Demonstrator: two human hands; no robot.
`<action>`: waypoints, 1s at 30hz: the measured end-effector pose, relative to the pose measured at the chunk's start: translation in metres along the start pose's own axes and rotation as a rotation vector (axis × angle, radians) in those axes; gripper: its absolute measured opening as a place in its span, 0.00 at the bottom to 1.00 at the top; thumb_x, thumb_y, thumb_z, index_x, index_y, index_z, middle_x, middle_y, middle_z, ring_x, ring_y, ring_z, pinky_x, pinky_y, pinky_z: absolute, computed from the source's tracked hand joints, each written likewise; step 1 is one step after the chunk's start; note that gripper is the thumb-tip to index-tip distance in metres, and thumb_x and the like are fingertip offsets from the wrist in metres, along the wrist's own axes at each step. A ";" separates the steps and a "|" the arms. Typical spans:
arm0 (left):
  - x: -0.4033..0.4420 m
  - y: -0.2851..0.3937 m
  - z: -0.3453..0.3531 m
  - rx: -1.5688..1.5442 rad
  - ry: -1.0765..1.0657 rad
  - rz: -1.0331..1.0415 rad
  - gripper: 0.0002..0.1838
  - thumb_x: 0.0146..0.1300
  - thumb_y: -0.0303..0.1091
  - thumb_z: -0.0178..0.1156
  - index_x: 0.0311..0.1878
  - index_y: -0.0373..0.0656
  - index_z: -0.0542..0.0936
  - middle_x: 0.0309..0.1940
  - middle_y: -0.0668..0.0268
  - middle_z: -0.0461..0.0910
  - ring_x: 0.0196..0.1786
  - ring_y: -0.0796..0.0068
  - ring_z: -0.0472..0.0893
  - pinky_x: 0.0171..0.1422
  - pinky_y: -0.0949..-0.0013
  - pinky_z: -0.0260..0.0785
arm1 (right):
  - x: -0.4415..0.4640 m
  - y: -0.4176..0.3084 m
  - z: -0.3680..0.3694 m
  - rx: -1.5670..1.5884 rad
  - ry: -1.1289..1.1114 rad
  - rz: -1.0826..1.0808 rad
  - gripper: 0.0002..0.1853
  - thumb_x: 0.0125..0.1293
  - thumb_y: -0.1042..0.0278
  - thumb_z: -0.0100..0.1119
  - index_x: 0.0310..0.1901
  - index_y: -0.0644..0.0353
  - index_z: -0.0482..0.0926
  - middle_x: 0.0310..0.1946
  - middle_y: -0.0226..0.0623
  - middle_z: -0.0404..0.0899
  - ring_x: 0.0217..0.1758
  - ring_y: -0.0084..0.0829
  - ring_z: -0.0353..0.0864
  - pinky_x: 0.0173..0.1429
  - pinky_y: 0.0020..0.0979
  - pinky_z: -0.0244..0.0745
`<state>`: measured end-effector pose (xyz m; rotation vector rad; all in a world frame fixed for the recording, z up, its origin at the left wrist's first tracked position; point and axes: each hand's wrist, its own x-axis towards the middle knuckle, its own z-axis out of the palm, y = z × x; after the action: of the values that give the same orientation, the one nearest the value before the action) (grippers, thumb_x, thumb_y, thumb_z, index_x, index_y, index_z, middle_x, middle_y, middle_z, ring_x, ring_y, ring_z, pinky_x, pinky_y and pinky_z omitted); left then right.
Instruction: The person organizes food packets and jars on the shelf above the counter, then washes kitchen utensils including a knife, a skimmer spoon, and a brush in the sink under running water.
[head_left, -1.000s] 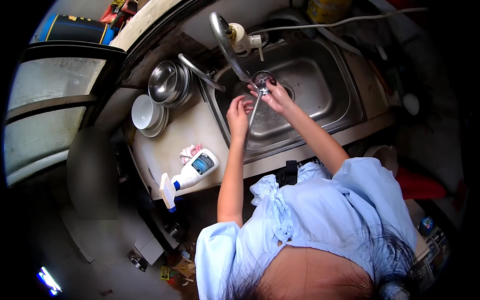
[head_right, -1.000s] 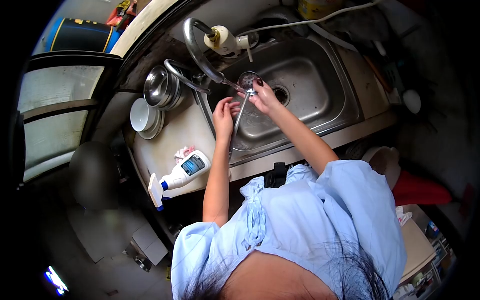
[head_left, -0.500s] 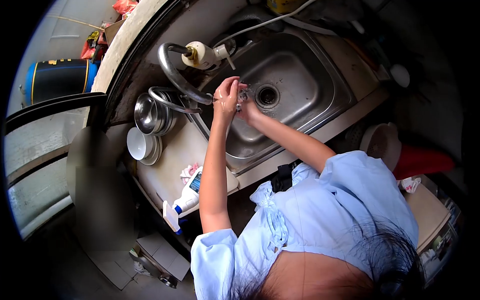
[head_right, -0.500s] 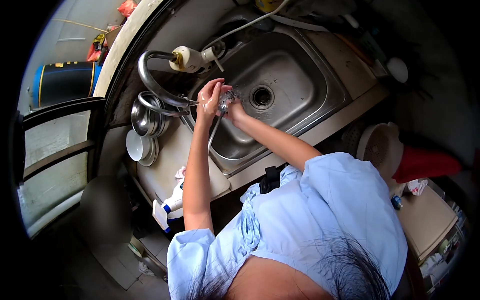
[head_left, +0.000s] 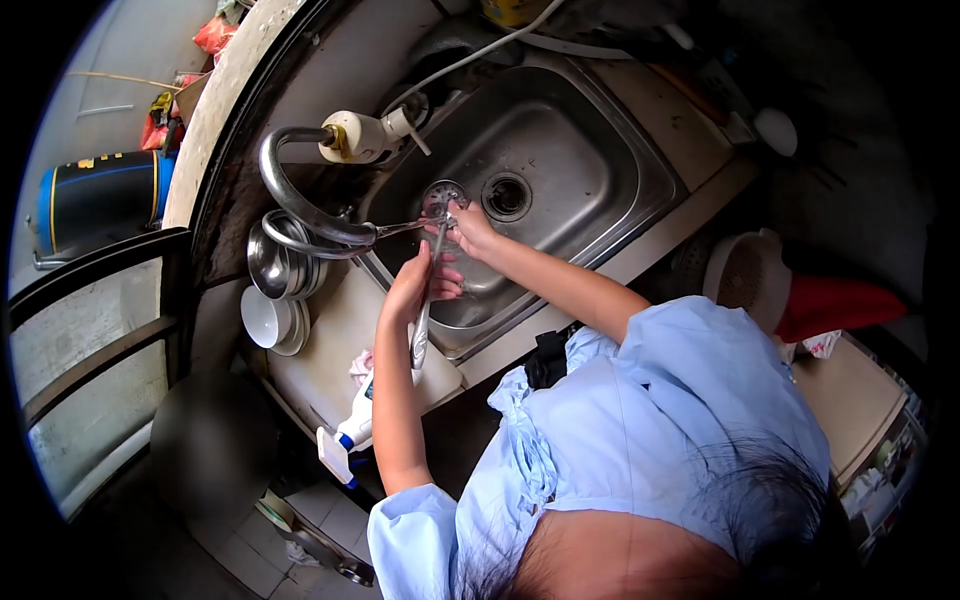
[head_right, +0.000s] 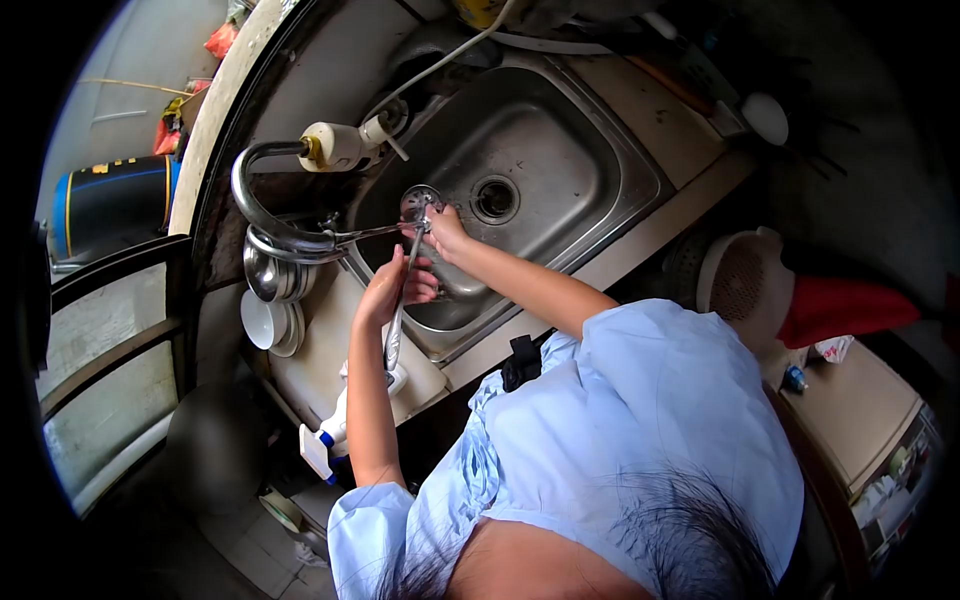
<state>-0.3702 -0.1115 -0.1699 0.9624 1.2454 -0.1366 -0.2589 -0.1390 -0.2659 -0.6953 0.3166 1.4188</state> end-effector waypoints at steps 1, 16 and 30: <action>-0.002 -0.006 -0.001 -0.064 -0.098 0.012 0.17 0.65 0.44 0.43 0.43 0.38 0.68 0.25 0.63 0.75 0.23 0.76 0.73 0.27 0.75 0.65 | -0.001 0.002 0.002 0.031 -0.038 -0.004 0.13 0.67 0.68 0.33 0.48 0.67 0.61 0.42 0.49 0.71 0.39 0.42 0.77 0.42 0.39 0.79; -0.021 -0.015 0.027 -0.236 0.094 0.276 0.12 0.65 0.41 0.42 0.41 0.42 0.68 0.15 0.72 0.63 0.09 0.87 0.53 0.11 0.81 0.39 | 0.046 -0.056 0.023 -0.546 -0.105 -0.560 0.24 0.55 0.58 0.49 0.50 0.65 0.67 0.49 0.46 0.67 0.53 0.32 0.65 0.55 0.27 0.57; -0.002 -0.063 0.033 -0.123 0.325 0.561 0.11 0.62 0.35 0.47 0.40 0.38 0.72 0.15 0.69 0.68 0.13 0.82 0.65 0.16 0.78 0.53 | 0.076 -0.100 0.069 -1.190 -0.113 -0.239 0.27 0.61 0.45 0.44 0.28 0.67 0.75 0.20 0.39 0.78 0.24 0.27 0.79 0.31 0.25 0.73</action>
<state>-0.3822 -0.1735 -0.2026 1.2212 1.2114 0.5486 -0.1647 -0.0362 -0.2328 -1.5287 -0.7592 1.3186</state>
